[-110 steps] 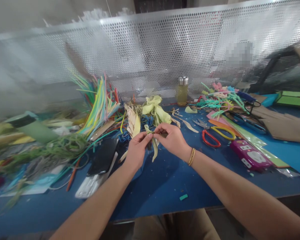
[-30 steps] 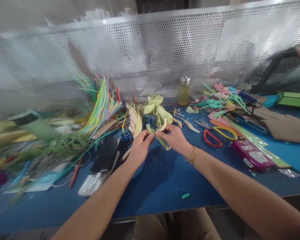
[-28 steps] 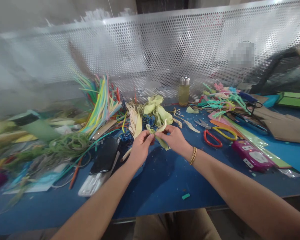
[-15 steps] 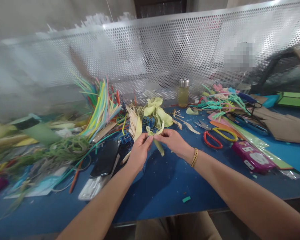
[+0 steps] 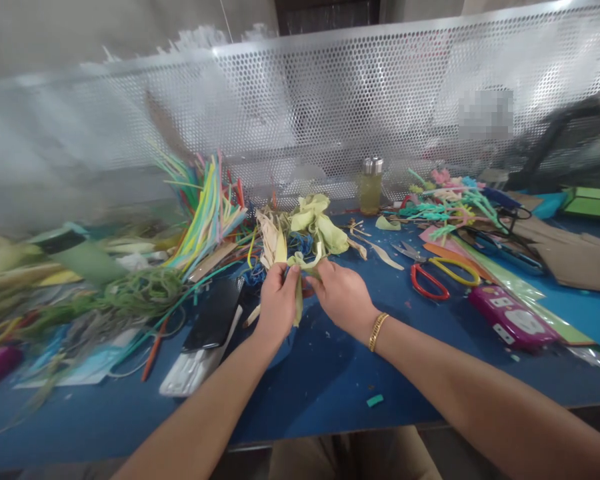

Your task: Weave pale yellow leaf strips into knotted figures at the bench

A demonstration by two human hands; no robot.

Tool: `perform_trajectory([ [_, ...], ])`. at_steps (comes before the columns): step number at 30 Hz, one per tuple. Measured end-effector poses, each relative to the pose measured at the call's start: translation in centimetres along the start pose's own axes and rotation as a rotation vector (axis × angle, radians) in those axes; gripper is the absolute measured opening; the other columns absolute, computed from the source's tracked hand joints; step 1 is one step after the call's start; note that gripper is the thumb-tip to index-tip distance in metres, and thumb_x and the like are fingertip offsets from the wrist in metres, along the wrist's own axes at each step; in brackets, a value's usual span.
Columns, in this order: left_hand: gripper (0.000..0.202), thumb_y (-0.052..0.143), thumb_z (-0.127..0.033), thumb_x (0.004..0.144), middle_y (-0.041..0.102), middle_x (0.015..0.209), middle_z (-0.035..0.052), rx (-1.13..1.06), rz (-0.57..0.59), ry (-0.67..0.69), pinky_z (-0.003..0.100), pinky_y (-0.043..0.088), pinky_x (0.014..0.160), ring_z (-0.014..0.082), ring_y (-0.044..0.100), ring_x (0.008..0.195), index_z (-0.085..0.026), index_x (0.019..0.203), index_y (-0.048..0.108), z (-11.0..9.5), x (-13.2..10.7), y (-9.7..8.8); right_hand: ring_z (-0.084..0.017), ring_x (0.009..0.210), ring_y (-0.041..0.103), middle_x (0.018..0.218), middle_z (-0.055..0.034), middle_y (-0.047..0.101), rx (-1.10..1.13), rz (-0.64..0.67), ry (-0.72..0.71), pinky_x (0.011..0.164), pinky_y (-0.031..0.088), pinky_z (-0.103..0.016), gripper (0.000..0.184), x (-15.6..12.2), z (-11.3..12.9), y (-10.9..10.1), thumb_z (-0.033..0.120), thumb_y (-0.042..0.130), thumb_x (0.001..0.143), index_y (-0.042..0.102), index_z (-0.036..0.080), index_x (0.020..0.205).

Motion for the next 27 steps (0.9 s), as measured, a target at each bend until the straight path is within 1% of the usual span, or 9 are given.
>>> perform_trajectory([
  [2,0.031,0.06,-0.05,0.084,0.052,0.064,-0.0042,0.002,-0.031,0.0,0.023,0.041,0.049,0.0113,0.049,0.053,-0.021,0.082,0.049,0.0,-0.1,-0.3,-0.021,0.073,0.061,0.087,-0.0106,0.066,-0.108,0.019,-0.108,0.06,0.038,-0.032,0.022,-0.3,1.4,0.3,0.025,0.039,0.099,0.059,0.016,0.094],
  [5,0.03,0.059,-0.049,0.085,0.043,0.059,-0.0062,0.07,-0.047,0.055,0.023,0.034,0.046,0.0107,0.041,0.05,-0.022,0.08,0.048,-0.5,0.0,-0.6,-0.022,0.076,0.059,0.09,-0.0115,0.065,-0.222,0.014,-0.249,0.058,0.037,-0.034,0.018,-0.9,3.3,0.0,0.014,0.043,0.094,0.061,0.015,0.099],
  [7,0.029,0.061,-0.047,0.084,0.043,0.062,-0.0053,0.154,-0.032,0.122,0.023,0.033,0.049,0.0107,0.04,0.054,-0.021,0.078,0.05,-1.2,0.0,-0.7,-0.023,0.079,0.057,0.09,-0.0116,0.065,-0.252,-0.022,-0.312,0.059,0.037,-0.035,0.02,-1.1,4.1,-0.8,0.013,0.044,0.093,0.063,0.015,0.101],
  [9,0.027,0.063,-0.045,0.083,0.047,0.067,-0.0032,0.225,-0.001,0.181,0.023,0.033,0.053,0.0112,0.041,0.059,-0.02,0.078,0.055,-1.9,0.2,-0.7,-0.024,0.085,0.057,0.091,-0.0108,0.066,-0.241,-0.091,-0.353,0.067,0.04,-0.037,0.021,-1.1,4.4,-2.1,0.015,0.044,0.095,0.065,0.017,0.096],
  [11,0.025,0.063,-0.044,0.083,0.049,0.068,-0.0023,0.245,0.048,0.183,0.024,0.032,0.053,0.0116,0.04,0.059,-0.02,0.08,0.06,-2.0,0.3,-0.4,-0.024,0.094,0.057,0.099,-0.0092,0.068,-0.171,-0.178,-0.336,0.08,0.04,-0.04,0.02,-0.9,3.8,-3.6,0.021,0.047,0.096,0.067,0.019,0.091],
  [14,0.026,0.064,-0.046,0.081,0.044,0.059,-0.0038,0.197,0.156,0.085,0.025,0.026,0.049,0.0111,0.035,0.051,-0.02,0.081,0.064,-1.3,0.5,0.3,-0.023,0.104,0.058,0.11,-0.0054,0.069,0.087,-0.245,-0.223,0.093,0.038,-0.042,0.016,0.0,1.2,-4.7,0.027,0.054,0.094,0.068,0.022,0.088],
  [18,0.031,0.065,-0.048,0.081,0.036,0.054,-0.0054,0.032,0.33,-0.019,0.024,0.021,0.046,0.0088,0.027,0.047,-0.018,0.074,0.06,-0.9,0.0,1.8,-0.019,0.103,0.064,0.111,-0.006,0.071,0.486,-0.16,-0.132,0.091,0.046,-0.036,0.014,1.2,-1.6,-3.7,0.024,0.056,0.092,0.064,0.02,0.081],
  [23,0.033,0.067,-0.046,0.08,0.036,0.055,-0.0056,-0.06,0.415,-0.07,0.023,0.018,0.044,0.0063,0.025,0.046,-0.017,0.069,0.056,-1.4,-0.5,2.4,-0.018,0.105,0.064,0.11,-0.0059,0.071,0.576,-0.115,-0.226,0.095,0.043,-0.037,0.012,1.1,-0.9,-4.0,0.018,0.058,0.087,0.056,0.02,0.075],
  [27,0.031,0.07,-0.047,0.077,0.036,0.052,-0.0063,0.032,0.387,-0.064,0.022,0.018,0.043,0.0068,0.026,0.045,-0.017,0.076,0.062,-1.5,-0.5,1.8,-0.017,0.089,0.063,0.093,-0.0058,0.07,0.553,-0.066,-0.238,0.083,0.046,-0.033,0.012,0.8,-0.4,-3.5,0.017,0.053,0.088,0.052,0.02,0.076],
])
Point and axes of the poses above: each hand's wrist, its own x-axis towards the middle knuckle, its own y-axis out of the palm, z = x × y, the point moved 9 cm from there along x, towards the middle knuckle
